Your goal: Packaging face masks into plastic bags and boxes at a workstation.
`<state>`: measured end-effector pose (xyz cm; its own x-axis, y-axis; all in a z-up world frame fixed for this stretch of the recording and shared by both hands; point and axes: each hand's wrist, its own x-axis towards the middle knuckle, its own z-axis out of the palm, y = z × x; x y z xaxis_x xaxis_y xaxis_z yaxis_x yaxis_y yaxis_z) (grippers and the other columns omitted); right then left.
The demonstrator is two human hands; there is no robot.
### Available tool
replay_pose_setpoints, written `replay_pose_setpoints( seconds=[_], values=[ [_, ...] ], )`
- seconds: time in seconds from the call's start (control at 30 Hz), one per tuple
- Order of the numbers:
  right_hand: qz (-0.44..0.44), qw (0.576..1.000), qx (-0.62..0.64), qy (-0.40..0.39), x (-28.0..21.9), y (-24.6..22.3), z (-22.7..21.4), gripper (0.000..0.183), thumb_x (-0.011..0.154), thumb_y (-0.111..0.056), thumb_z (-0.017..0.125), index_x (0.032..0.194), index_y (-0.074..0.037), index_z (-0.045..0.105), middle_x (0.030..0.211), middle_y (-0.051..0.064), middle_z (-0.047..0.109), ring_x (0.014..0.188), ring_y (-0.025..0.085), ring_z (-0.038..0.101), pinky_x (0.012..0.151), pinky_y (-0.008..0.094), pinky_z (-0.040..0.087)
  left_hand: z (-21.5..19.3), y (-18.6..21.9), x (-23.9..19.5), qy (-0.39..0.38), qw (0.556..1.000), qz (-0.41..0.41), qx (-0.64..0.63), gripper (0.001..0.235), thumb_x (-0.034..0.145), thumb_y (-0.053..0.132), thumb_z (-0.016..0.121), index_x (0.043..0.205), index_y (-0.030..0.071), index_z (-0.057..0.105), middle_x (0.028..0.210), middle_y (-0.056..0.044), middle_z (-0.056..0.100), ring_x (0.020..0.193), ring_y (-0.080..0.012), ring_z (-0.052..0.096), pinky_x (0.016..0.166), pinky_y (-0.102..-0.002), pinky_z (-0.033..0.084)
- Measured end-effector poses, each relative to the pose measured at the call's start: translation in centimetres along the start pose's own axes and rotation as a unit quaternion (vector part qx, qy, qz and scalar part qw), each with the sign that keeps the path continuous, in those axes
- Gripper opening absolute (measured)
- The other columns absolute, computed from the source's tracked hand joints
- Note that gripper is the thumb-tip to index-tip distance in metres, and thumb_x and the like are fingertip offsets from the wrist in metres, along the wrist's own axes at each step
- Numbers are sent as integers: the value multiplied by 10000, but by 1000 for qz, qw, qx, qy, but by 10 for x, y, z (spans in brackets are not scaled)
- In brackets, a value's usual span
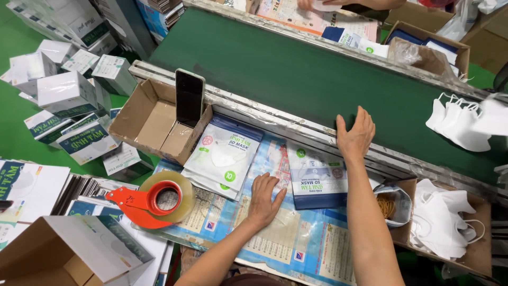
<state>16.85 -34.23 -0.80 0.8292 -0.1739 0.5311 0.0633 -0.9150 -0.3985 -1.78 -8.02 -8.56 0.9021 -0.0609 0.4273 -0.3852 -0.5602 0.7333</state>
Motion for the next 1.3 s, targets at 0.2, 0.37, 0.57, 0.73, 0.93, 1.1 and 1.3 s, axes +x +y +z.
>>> replay_pose_setpoints(
  seconds=[0.2,0.37,0.57,0.73,0.93,1.1,1.3],
  values=[
    [-16,1000,-8,11,0,-1,0,663,970,-343,723,1460,43,498,1454,235,537,1351,417,465,1171,522,305,-2,-5,0,-2,1000,1,-19,391,985,273,655,1230,-30,616,1279,-203,606,1356,-415,462,1180,-555,286],
    [-24,999,-19,24,1,-5,0,650,977,-331,734,1456,46,506,1454,237,545,1364,417,464,1172,523,307,-5,-6,3,-9,999,1,-32,381,988,269,659,1222,-29,623,1275,-201,615,1363,-418,465,1188,-560,278],
    [8,1000,-23,14,-1,-9,-2,636,968,-314,739,1455,30,517,1449,233,551,1352,422,470,1163,518,324,-5,-9,2,-19,999,6,-50,362,990,264,660,1216,-18,627,1254,-193,630,1341,-411,494,1196,-568,278],
    [-19,999,13,31,-1,1,0,619,937,-286,763,1438,-1,538,1430,225,578,1325,406,517,1137,501,368,2,-14,0,-40,997,5,-61,324,986,242,659,1203,4,620,1205,-180,651,1322,-405,526,1202,-558,291],
    [-12,999,2,40,1,-5,-2,621,911,-305,750,1405,-5,524,1394,210,577,1313,401,511,1138,511,361,7,-21,-2,-30,998,1,-52,321,946,205,674,1197,9,638,1261,-172,646,1340,-383,517,1208,-546,275],
    [15,999,-17,29,-1,-5,-1,649,932,-337,729,1443,-8,501,1444,215,544,1376,406,459,1182,534,307,5,-14,3,-39,998,10,-52,319,961,212,668,1206,11,633,1256,-173,644,1343,-382,515,1217,-553,269],
    [32,999,-13,7,-1,-4,-4,675,934,-357,720,1468,-18,484,1478,223,517,1411,406,433,1211,547,266,7,-12,5,-38,998,17,-49,325,969,216,668,1221,14,632,1256,-163,647,1347,-385,514,1217,-557,273]
  ],
)
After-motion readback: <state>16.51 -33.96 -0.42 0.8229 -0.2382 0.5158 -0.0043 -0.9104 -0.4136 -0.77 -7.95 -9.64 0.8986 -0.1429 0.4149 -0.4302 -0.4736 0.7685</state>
